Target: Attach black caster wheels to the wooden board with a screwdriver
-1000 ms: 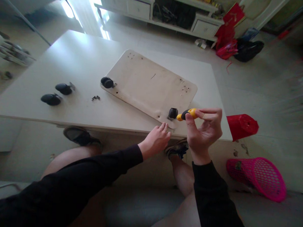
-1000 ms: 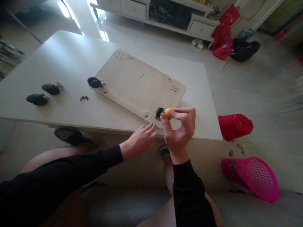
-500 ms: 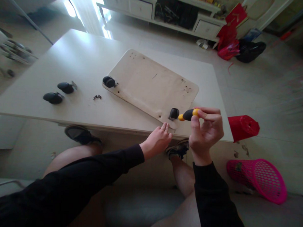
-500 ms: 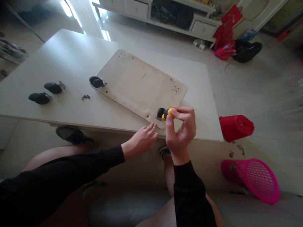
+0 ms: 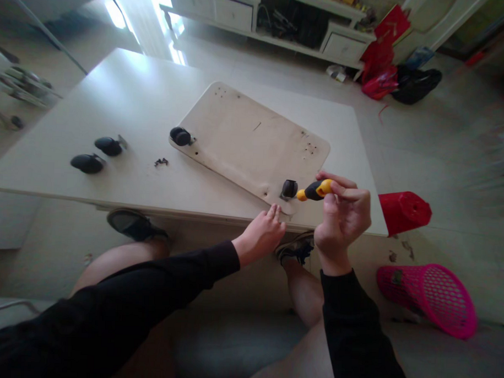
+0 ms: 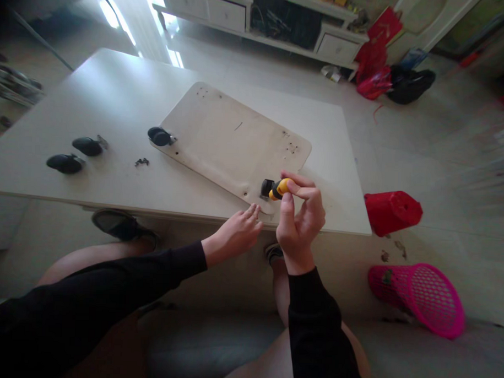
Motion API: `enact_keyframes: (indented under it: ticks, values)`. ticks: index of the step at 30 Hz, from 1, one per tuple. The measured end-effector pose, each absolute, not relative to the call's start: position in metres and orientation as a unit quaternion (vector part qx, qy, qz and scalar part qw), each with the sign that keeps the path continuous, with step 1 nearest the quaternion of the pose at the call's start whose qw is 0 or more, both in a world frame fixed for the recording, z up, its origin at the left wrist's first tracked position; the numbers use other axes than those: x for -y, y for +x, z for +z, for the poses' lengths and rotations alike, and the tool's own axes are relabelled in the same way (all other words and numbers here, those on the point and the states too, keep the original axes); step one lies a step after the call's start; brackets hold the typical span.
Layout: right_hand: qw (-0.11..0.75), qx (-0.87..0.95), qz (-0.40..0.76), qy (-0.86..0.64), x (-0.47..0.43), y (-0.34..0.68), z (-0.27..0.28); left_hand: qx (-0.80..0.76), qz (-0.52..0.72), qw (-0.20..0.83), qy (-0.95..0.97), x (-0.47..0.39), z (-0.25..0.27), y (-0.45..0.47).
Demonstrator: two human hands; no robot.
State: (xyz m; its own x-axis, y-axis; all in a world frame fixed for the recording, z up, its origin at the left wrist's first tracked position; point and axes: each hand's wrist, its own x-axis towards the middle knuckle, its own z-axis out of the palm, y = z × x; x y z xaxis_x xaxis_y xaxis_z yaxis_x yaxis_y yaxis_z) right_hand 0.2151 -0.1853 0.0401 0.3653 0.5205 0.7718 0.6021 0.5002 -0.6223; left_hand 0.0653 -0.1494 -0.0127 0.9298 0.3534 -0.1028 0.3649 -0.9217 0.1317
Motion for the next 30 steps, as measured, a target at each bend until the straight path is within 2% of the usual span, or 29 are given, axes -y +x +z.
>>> enact_keyframes:
  ticks: [13,21,28,30]
  values:
    - [0.621,0.566,-0.113,-0.530,0.1847,0.2207,0.0421,-0.187,-0.022,0.065,0.980,0.1495,-0.0129,0.0648]
    - [0.643,0.569,-0.029,-0.511,0.1859,0.2156,0.0424,-0.187,-0.026,0.063,0.980,0.1502,-0.0148,0.0652]
    - [0.602,0.547,-0.138,-0.566,0.1867,0.2164,0.0471,-0.184,-0.041,0.069,0.980,0.1504,-0.0112,0.0658]
    - [0.610,0.541,-0.134,-0.563,0.1863,0.2159,0.0467,-0.183,-0.042,0.067,0.980,0.1507,-0.0108,0.0662]
